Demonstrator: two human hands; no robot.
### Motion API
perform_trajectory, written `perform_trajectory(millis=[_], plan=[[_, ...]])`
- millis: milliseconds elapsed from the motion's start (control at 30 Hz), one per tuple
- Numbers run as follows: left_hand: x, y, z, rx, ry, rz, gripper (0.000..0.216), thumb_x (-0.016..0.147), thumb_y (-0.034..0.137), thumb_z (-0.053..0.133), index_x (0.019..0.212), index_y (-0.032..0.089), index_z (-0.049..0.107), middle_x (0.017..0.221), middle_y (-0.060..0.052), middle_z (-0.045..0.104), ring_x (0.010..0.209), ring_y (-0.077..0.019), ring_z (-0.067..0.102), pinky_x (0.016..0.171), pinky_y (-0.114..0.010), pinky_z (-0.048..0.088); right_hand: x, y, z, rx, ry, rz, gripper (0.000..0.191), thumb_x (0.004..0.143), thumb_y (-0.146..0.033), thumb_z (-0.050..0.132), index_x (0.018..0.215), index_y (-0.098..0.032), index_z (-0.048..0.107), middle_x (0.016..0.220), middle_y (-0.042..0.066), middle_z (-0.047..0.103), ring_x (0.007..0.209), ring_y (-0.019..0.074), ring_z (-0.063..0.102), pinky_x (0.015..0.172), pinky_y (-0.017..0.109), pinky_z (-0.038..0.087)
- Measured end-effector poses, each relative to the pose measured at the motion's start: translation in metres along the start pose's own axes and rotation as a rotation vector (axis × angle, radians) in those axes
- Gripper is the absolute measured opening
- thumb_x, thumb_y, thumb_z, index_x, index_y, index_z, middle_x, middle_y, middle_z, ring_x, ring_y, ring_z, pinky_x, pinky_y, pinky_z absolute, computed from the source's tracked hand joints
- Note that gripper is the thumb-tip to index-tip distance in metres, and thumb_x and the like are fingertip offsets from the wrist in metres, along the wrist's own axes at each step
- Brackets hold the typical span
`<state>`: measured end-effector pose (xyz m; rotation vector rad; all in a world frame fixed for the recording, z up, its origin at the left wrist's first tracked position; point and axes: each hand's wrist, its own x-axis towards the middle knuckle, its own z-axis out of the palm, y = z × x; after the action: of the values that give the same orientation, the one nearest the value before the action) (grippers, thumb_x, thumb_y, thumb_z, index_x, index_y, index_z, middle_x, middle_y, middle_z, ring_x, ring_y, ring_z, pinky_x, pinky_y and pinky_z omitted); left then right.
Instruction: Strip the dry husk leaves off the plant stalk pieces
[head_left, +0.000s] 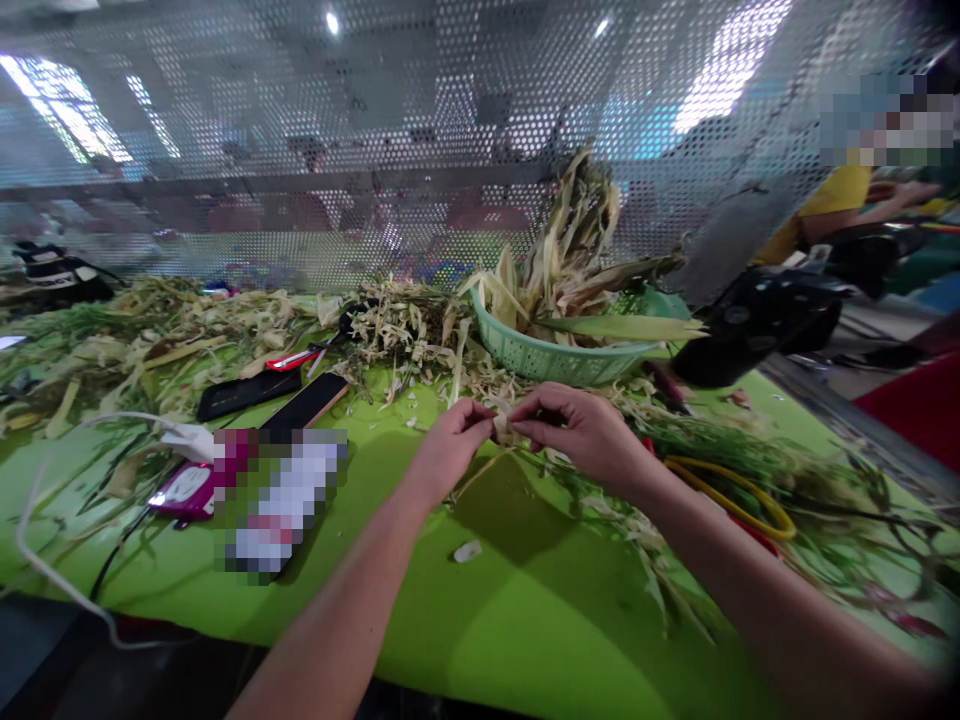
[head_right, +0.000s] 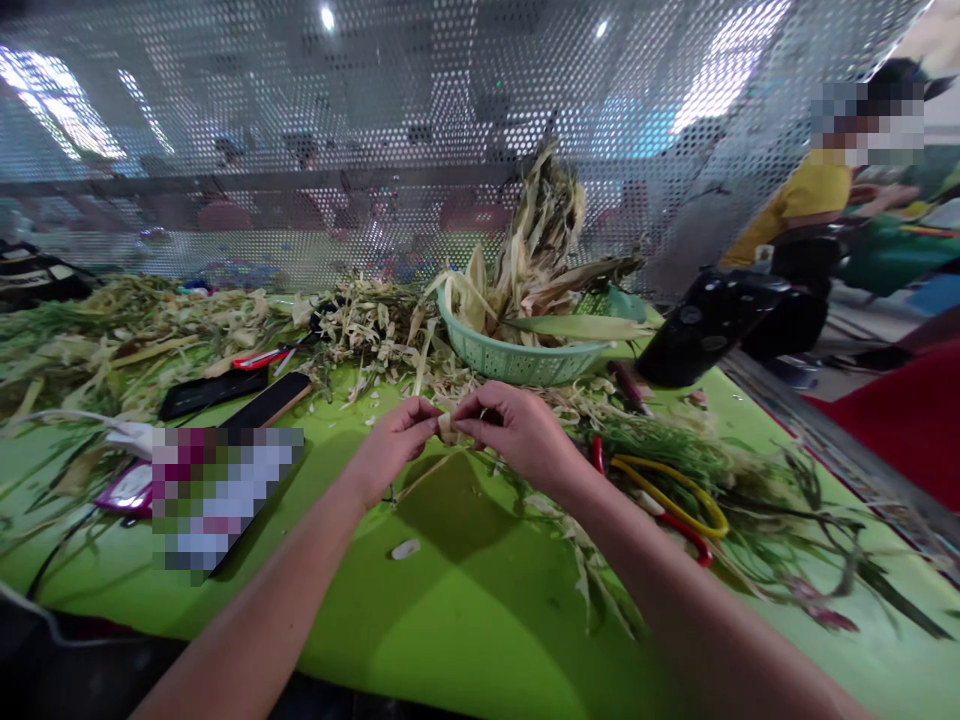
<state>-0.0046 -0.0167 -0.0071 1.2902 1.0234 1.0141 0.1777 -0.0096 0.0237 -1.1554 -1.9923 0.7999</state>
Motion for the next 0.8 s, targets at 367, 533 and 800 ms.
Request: perform_trajectory(millis=[367,533,800], plan=[[0.002,-0.005,0.0,0.052,-0.025,0.03,0.011,0.081,0.026,0.054,0.086,0.018,0.058,0.079,0.0,0.057,0.068,-0.0104,0.046,0.063,-0.023,0.033,0.0,0.0,-0.001,-0.113,0.038,-0.02,0.006,0.078,-0.024,0.062,0.08,-0.02,0.067,0.079,0.003,0.065,0.07,0.0164,0.06,0.062,0.027,0.045],[0.003,-0.005,0.002,0.085,-0.036,0.032,0.007,0.08,0.023,0.053,0.082,0.018,0.057,0.079,0.0,0.057,0.073,-0.0121,0.049,0.067,-0.023,0.035,0.0,0.001,0.001,-0.159,0.021,-0.046,0.006,0.077,-0.021,0.06,0.078,-0.021,0.066,0.08,0.002,0.065,0.072,0.0162,0.06,0.064,0.027,0.044],[0.002,-0.004,0.004,0.188,-0.046,0.062,0.01,0.082,0.028,0.054,0.084,0.018,0.057,0.081,-0.001,0.06,0.078,-0.0151,0.052,0.074,-0.028,0.038,-0.003,0.0,0.011,-0.164,0.05,-0.018,0.004,0.081,-0.021,0.058,0.084,-0.02,0.058,0.076,0.001,0.062,0.07,0.0155,0.057,0.062,0.026,0.042]])
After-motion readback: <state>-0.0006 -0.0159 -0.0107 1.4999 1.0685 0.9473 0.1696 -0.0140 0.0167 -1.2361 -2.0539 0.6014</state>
